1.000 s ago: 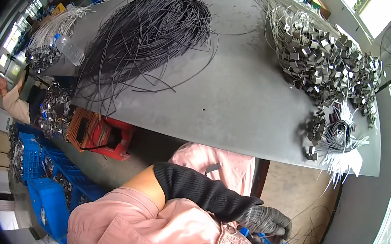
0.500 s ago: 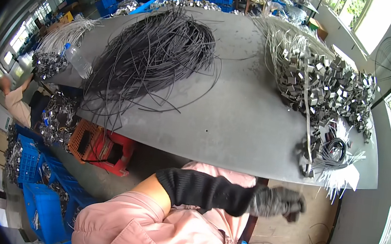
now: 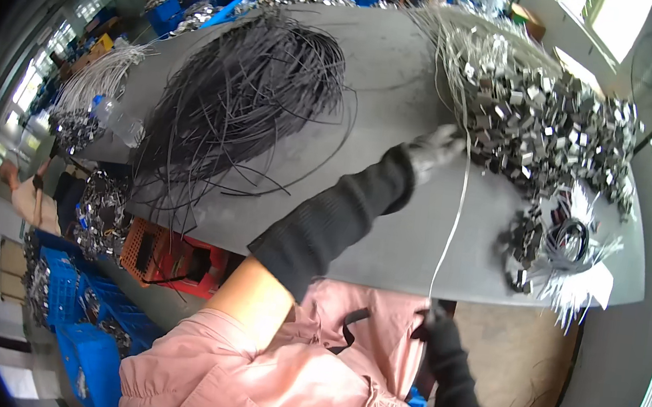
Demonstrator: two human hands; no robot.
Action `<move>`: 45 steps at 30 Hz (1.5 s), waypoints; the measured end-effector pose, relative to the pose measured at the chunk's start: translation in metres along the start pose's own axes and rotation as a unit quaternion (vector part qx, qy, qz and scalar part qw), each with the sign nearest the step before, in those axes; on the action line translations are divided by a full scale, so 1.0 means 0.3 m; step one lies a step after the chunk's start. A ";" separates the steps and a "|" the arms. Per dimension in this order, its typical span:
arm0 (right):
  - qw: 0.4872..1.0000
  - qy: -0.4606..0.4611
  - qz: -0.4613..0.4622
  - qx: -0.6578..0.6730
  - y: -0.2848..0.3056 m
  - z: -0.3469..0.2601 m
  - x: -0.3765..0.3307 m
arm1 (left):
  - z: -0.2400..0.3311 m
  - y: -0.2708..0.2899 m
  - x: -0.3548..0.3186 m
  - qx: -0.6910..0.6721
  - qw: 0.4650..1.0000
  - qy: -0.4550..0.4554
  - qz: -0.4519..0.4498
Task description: The recorder is seen assembling electrical cable harnesses by organizing, bundling, and processing wires at a manual assembly station.
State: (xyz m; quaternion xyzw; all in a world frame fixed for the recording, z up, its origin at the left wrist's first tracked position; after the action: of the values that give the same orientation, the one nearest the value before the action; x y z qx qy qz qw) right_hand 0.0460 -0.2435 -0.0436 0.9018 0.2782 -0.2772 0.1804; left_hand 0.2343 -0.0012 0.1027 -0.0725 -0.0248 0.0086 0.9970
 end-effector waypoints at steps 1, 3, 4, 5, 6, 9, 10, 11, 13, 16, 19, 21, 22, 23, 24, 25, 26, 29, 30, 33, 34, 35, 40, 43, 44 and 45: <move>0.989 0.080 -0.015 -0.126 0.012 -0.081 0.079 | -0.057 0.081 -0.072 0.041 0.999 0.005 0.021; 0.991 0.083 0.009 -0.108 0.067 -0.123 0.231 | -0.278 0.275 -0.163 0.086 0.992 0.052 0.079; 0.992 0.058 0.023 -0.111 0.083 -0.153 0.278 | -0.429 0.430 -0.212 0.153 0.978 0.019 0.138; 0.959 0.163 0.023 -0.230 0.160 -0.132 0.338 | -0.430 0.455 -0.268 0.263 0.952 0.014 0.154; 0.975 0.105 0.042 -0.190 0.198 -0.127 0.373 | -0.387 0.523 -0.357 0.376 0.908 0.010 0.182; 0.970 0.052 0.100 -0.216 0.280 -0.114 0.451 | -0.421 0.801 -0.557 0.389 0.861 0.140 0.296; 0.947 0.090 0.103 -0.292 0.255 -0.136 0.468 | -0.456 0.933 -0.647 0.441 0.813 0.164 0.344; 0.936 0.122 0.183 -0.276 0.342 -0.118 0.456 | -0.462 0.960 -0.643 0.500 0.792 0.164 0.310; 0.869 0.030 0.299 -0.393 0.293 -0.220 0.418 | -0.407 1.028 -0.742 0.641 0.687 0.179 0.291; 0.868 0.131 0.325 -0.352 0.204 -0.233 0.442 | -0.380 1.075 -0.825 0.679 0.645 0.260 0.234; 0.845 0.309 0.246 -0.361 -0.132 -0.382 0.385 | -0.384 1.064 -0.845 0.726 0.609 0.268 0.175; 0.857 0.281 0.210 -0.377 -0.231 -0.323 0.447 | -0.366 1.028 -0.786 0.736 0.608 0.246 0.167; 0.823 0.297 0.258 -0.409 -0.263 -0.299 0.462 | -0.337 1.011 -0.746 0.720 0.634 0.200 0.197; 0.786 0.313 0.302 -0.439 -0.301 -0.279 0.472 | -0.303 0.999 -0.714 0.702 0.657 0.156 0.227; 0.765 0.318 0.347 -0.439 -0.324 -0.273 0.466 | -0.267 0.991 -0.677 0.693 0.665 0.149 0.237; 0.765 0.317 0.350 -0.438 -0.330 -0.270 0.468 | -0.258 1.001 -0.637 0.694 0.664 0.146 0.235; 0.770 0.315 0.347 -0.433 -0.332 -0.277 0.474 | -0.253 1.018 -0.591 0.705 0.657 0.143 0.224; 0.777 0.302 0.348 -0.428 -0.330 -0.279 0.470 | -0.252 1.087 -0.416 0.716 0.646 0.196 0.178; 0.779 0.303 0.346 -0.427 -0.335 -0.284 0.474 | -0.279 1.137 -0.367 0.730 0.626 0.227 0.150; 0.781 0.302 0.347 -0.422 -0.327 -0.284 0.479 | -0.324 1.177 -0.239 0.757 0.588 0.226 0.171; 0.785 0.294 0.342 -0.424 -0.336 -0.289 0.482 | -0.351 1.223 -0.220 0.772 0.564 0.219 0.195; 0.785 0.280 0.353 -0.425 -0.320 -0.290 0.485 | -0.356 1.228 -0.170 0.761 0.560 0.275 0.179; 0.797 0.278 0.345 -0.411 -0.297 -0.289 0.503 | -0.367 1.297 -0.074 0.751 0.529 0.324 0.227; 0.803 0.272 0.338 -0.409 -0.287 -0.293 0.506 | -0.376 1.336 -0.021 0.730 0.565 0.335 0.188; 0.802 0.274 0.338 -0.409 -0.286 -0.292 0.509 | -0.381 1.326 -0.011 0.738 0.565 0.345 0.134; 0.805 0.282 0.334 -0.401 -0.294 -0.297 0.512 | -0.410 1.372 0.005 0.784 0.527 0.323 0.058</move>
State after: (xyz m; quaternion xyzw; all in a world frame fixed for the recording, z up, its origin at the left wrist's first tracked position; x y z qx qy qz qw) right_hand 0.1348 -0.0702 -0.0813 0.8246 0.0853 0.2026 0.5213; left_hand 0.2364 0.3884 -0.0783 0.7392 0.3201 0.0580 0.5897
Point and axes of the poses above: each hand's wrist, its own x-axis towards the middle knuckle, its own y-axis out of the back of the hand, z = x × y, the point moved 7 cm from there along x, towards the middle knuckle, and after that the axes turned 4 degrees about -y, right-handed, at the moved point
